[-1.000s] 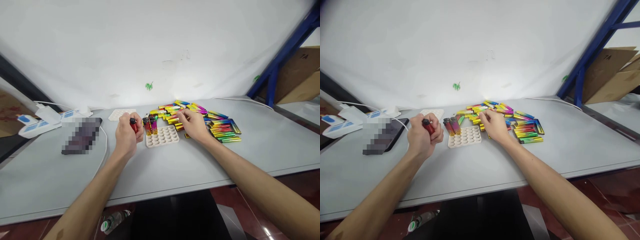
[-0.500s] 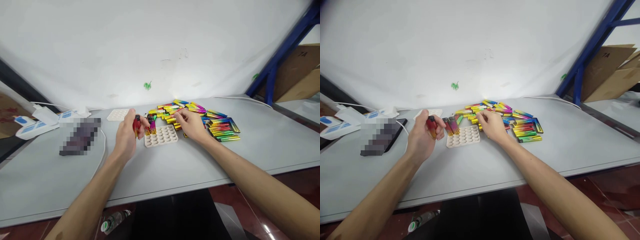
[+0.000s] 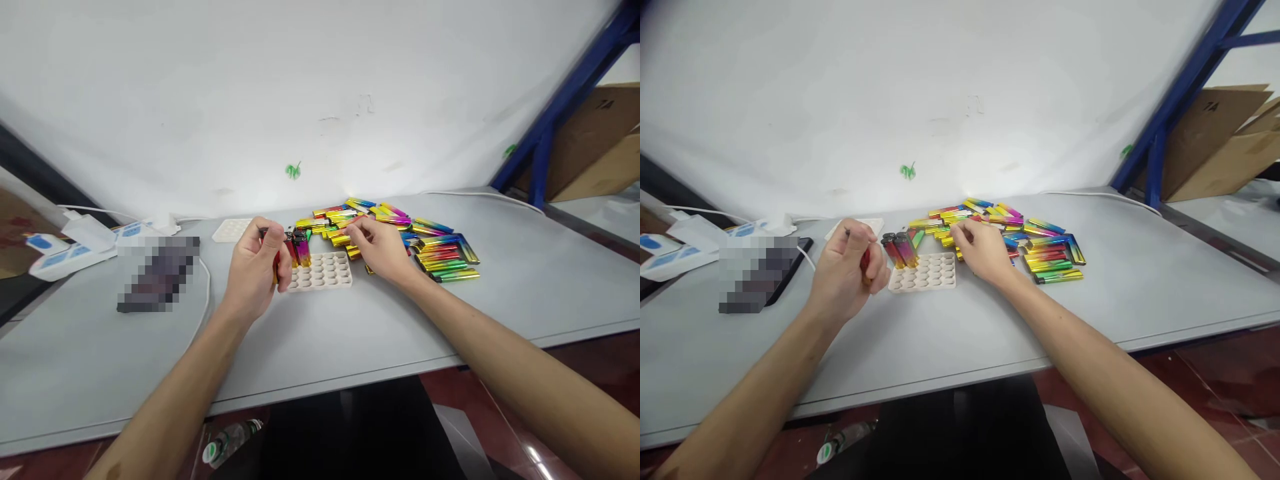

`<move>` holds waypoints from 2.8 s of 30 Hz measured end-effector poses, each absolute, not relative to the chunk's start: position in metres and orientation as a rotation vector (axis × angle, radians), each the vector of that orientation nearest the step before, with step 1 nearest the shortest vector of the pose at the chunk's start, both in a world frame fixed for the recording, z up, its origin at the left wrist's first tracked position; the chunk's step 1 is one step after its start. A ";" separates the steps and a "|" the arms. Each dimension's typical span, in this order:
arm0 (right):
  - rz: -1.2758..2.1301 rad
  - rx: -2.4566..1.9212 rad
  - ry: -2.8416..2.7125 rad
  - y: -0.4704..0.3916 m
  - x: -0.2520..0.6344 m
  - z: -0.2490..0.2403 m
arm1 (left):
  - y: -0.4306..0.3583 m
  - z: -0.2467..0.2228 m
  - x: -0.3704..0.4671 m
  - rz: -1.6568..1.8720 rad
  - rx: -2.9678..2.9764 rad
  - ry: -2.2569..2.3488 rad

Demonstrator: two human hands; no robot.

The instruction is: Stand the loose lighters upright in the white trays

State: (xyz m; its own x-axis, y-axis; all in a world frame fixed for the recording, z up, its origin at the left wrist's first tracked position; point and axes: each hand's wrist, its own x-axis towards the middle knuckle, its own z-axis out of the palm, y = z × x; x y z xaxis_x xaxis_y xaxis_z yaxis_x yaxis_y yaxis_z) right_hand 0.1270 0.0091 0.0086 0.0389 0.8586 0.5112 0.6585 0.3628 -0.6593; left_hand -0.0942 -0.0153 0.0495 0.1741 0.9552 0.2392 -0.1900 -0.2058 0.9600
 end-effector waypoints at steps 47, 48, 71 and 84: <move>0.027 -1.837 -2.254 0.142 0.097 0.026 | -0.013 0.043 -0.098 1.329 1.268 0.898; 0.042 -1.846 -2.240 0.141 0.096 0.027 | -0.014 0.043 -0.098 1.349 1.291 0.909; 0.825 -1.059 -1.047 0.024 0.137 0.013 | -0.002 0.048 -0.120 1.393 2.422 1.251; 0.787 -1.135 -1.102 0.019 0.134 0.022 | 0.002 0.041 -0.120 1.121 2.802 1.224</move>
State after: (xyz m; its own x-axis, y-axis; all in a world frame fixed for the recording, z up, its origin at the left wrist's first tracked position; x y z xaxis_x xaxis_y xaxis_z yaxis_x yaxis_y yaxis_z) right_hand 0.1339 0.0195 0.0223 0.2981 0.9155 0.2701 0.0416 0.2703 -0.9619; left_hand -0.1203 0.0017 0.0408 0.4824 0.6047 0.6338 0.6840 -0.7120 0.1587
